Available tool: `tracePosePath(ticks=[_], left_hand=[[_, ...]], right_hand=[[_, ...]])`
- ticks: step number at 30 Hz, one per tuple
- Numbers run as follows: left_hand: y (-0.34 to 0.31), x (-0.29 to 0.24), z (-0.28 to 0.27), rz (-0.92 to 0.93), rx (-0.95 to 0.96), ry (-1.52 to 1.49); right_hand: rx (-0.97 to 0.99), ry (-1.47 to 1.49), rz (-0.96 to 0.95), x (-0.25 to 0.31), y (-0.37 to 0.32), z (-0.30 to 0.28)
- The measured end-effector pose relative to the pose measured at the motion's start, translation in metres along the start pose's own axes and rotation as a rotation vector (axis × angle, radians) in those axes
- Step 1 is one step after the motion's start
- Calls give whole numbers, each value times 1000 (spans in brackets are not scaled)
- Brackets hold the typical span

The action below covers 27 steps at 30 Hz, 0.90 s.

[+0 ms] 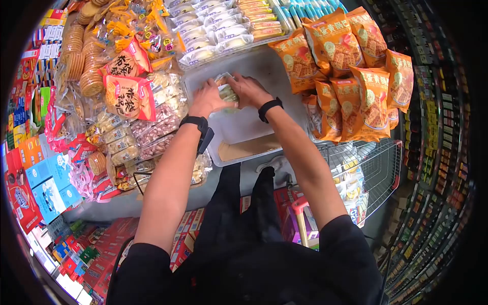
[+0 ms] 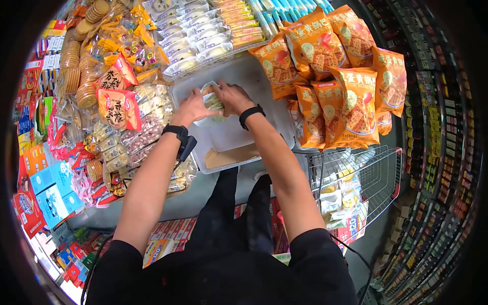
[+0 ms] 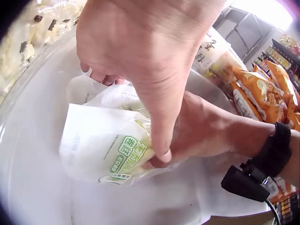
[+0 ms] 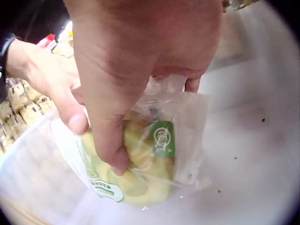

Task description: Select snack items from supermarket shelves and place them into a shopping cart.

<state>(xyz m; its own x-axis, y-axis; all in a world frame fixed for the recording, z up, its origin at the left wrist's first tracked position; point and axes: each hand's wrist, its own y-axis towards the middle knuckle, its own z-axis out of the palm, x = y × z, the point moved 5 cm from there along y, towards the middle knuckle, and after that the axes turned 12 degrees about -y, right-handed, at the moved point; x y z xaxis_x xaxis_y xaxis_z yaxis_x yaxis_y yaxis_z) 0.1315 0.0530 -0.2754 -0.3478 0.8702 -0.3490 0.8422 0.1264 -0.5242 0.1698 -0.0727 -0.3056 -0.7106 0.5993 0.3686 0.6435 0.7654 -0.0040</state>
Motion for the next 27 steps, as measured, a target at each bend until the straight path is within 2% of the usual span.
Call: tracePosePath(ticks=[3,5,6,9,13,14,17,18,20,21,23,27], left_hand=[[5,1,8,39,93,-62],[-1,-3,8,54,127,54],[-5,-12,4,68,144,113],[-27,-37,-16,125,206,31],[-62,-68,-54,454,135,-108],[-71,-74,-64,388,197,-70],[-107,-95,-93,646,261,-120],[-131,-109,-108,653,305,-65],[-166,-138,-118,633,514,-237],[-185,-157,-119,564,588,-155],[-204,-180,-103,463,769,-214],[-244,-259,-33,565,1146,-244]], right_hand=[[37,78,3,0,-7,-5],[53,104,10,5,-16,-16],[54,101,5,7,-20,-23],[58,68,32,14,-43,-56],[6,63,64,33,-78,-133],[-29,87,73,37,-89,-152],[-140,223,71,58,-130,-202],[-178,258,91,70,-150,-224],[-259,386,155,93,-192,-255],[-319,468,177,99,-217,-264],[-397,555,308,103,-267,-269],[-564,532,517,104,-363,-259]])
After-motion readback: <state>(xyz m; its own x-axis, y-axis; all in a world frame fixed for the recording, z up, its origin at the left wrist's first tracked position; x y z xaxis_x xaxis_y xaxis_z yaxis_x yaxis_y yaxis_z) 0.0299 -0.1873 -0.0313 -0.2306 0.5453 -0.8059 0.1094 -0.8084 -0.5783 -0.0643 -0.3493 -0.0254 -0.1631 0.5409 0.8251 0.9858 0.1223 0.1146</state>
